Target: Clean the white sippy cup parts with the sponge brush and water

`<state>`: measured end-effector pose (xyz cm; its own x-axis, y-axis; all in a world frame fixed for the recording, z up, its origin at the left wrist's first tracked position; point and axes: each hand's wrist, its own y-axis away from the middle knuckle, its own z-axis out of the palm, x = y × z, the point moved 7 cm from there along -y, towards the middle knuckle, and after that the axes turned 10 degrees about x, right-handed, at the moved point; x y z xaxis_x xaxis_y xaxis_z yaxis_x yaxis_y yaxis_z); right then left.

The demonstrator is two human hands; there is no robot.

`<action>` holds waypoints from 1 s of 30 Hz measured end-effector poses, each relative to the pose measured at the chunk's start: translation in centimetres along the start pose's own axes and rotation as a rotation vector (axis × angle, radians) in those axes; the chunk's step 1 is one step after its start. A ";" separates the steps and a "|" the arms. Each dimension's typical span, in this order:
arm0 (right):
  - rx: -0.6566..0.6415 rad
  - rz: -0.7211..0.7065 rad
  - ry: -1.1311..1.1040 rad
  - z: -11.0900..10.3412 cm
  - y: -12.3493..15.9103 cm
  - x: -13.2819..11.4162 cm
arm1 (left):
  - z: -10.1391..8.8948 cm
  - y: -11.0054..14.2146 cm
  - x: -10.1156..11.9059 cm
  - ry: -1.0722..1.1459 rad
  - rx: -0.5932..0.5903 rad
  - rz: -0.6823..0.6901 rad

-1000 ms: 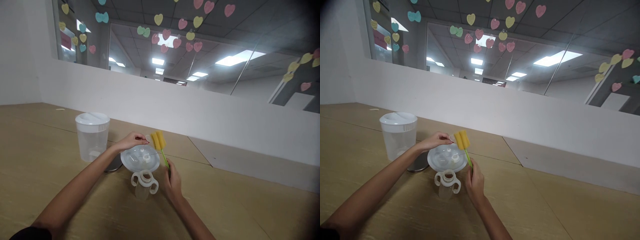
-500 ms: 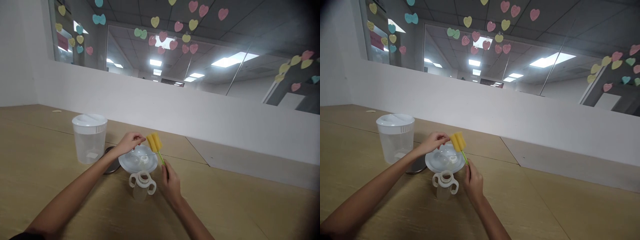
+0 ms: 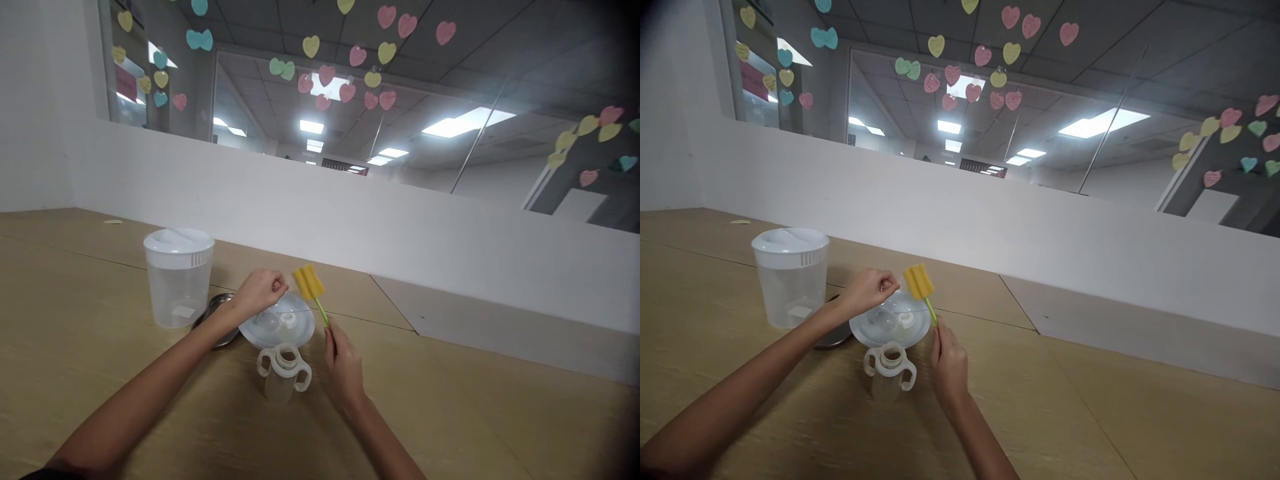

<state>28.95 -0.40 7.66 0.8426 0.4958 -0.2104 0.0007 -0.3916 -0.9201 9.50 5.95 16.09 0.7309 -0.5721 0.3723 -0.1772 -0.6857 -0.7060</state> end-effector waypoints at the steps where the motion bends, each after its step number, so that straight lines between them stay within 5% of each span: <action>1: 0.010 -0.001 -0.011 -0.1 0.0 -0.1 | 0.1 0.0 -0.1 -0.018 0.004 0.009; 7: -0.126 0.055 -0.015 0.7 0.2 0.0 | -0.2 0.1 -0.1 -0.062 0.004 0.008; 12: -0.087 0.156 -0.006 0.4 -0.2 1.2 | -0.4 0.1 0.2 -0.038 -0.007 0.009; 30: 0.006 -0.281 0.068 0.1 1.0 -0.5 | -0.7 -0.2 -0.6 0.040 0.024 -0.033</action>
<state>28.47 -0.93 6.75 0.8438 0.5312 0.0759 0.2366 -0.2413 -0.9412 8.63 6.15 16.45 0.7093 -0.5669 0.4190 -0.1370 -0.6939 -0.7069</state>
